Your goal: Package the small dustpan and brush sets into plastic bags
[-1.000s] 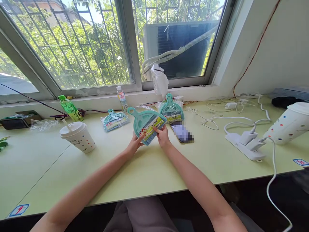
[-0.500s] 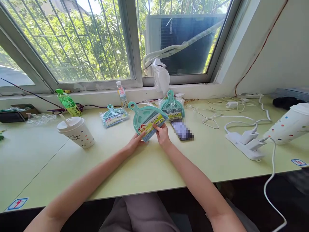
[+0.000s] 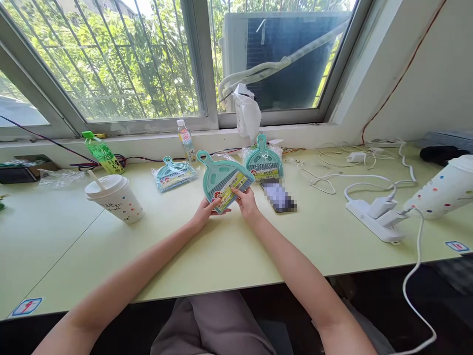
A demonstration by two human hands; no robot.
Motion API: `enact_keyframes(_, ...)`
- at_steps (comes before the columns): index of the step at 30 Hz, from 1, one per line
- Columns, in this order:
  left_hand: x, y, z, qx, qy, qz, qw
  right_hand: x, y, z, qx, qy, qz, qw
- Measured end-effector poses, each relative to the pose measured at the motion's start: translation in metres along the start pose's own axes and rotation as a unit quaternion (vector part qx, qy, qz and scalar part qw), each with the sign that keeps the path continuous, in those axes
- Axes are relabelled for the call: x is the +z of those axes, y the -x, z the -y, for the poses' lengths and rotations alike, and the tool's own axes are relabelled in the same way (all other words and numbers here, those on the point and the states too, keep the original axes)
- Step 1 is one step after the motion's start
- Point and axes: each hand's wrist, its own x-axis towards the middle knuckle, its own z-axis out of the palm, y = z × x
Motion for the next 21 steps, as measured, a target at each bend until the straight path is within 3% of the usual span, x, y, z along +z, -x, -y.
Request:
enact_keyframes(14,-0.0002,-0.0007,0.0019,0.027,0.019,-0.047,0.998,-0.0004,0.0009,-0.0058,0.013,-0.001,0.020,1.000)
enact_keyframes(21,-0.0022,-0.0008,0.0003,0.032,0.014,-0.059,0.998,-0.0018,0.0013,-0.0040,0.027,0.015,0.059,0.998)
